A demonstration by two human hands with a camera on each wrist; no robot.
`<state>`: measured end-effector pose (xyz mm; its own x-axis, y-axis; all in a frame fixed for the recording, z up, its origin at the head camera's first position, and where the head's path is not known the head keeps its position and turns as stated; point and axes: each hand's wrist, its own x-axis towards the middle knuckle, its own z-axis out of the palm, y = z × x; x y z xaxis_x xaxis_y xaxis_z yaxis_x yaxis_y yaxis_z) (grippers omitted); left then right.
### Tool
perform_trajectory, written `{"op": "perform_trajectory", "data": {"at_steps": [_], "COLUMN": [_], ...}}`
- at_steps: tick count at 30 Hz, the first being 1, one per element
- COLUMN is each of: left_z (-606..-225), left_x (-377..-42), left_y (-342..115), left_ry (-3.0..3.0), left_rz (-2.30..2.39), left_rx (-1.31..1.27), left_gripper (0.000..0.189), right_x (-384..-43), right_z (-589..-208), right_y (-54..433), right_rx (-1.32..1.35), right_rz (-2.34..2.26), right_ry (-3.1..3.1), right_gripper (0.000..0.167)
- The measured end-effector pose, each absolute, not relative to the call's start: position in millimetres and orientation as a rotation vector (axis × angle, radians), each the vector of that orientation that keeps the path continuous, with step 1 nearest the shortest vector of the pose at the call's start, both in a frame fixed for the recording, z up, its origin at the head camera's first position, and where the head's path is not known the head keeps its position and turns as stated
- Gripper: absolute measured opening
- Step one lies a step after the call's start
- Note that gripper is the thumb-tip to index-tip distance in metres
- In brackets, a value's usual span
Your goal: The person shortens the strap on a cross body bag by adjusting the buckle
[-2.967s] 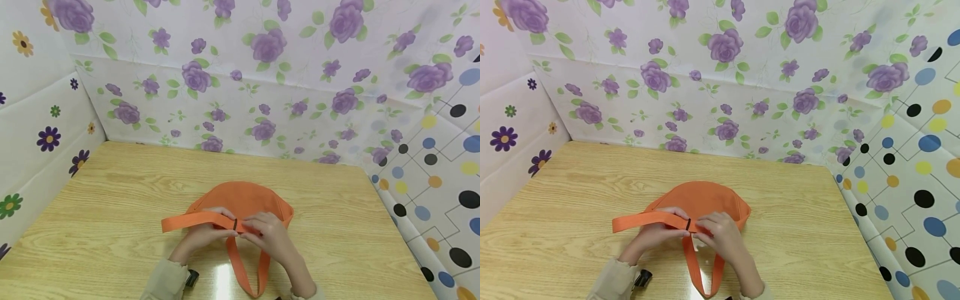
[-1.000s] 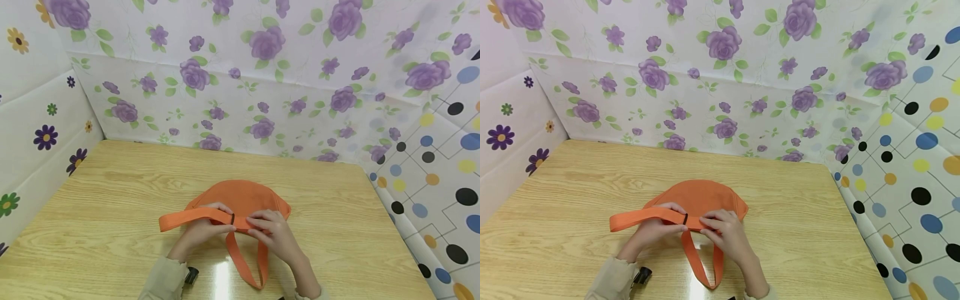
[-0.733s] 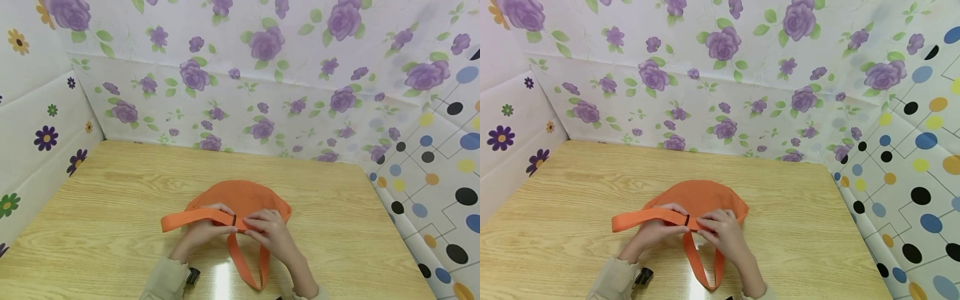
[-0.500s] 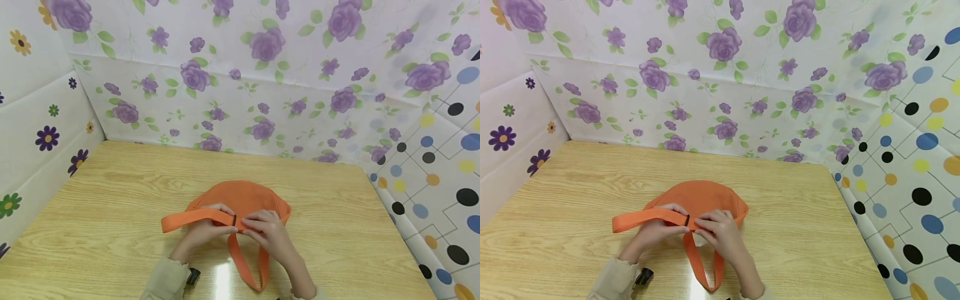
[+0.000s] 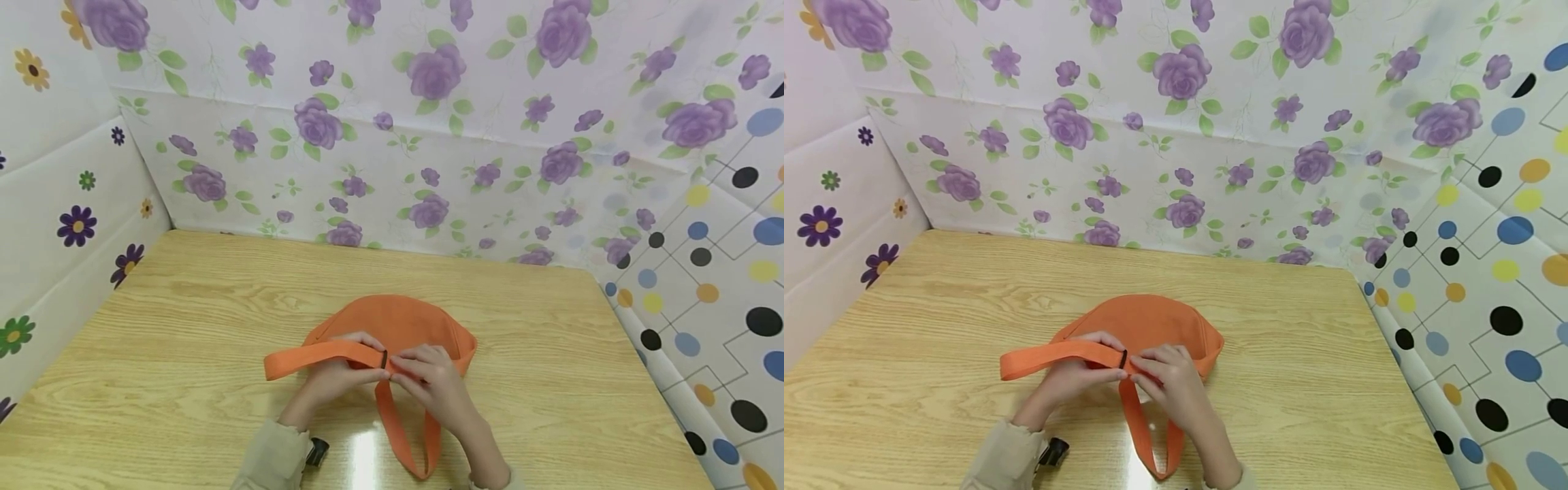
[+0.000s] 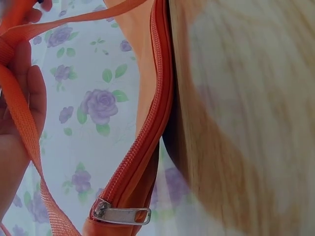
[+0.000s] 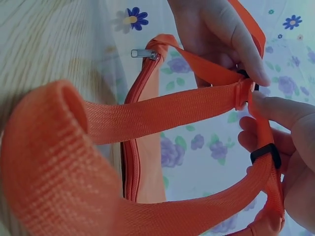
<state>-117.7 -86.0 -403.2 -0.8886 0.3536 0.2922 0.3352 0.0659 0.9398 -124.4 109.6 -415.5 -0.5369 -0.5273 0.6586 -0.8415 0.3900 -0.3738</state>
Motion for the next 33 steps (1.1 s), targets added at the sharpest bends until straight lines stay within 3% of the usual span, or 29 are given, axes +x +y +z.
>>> {"op": "perform_trajectory", "data": {"at_steps": [20,33], "left_z": [-414,-401], "left_x": [-121,-115], "left_y": [-87,-89], "left_ry": [2.194,2.197], "left_rz": [1.982,1.984], "left_rx": [0.699,0.652], "left_gripper": [0.026,0.025], "right_x": [-124,-127], "right_z": [-414,-413], "right_y": [106,120], "right_rx": [1.195,1.195], "right_rz": [0.992,0.907], "right_ry": [-2.192,-2.259], "right_gripper": [0.025,0.030]}}
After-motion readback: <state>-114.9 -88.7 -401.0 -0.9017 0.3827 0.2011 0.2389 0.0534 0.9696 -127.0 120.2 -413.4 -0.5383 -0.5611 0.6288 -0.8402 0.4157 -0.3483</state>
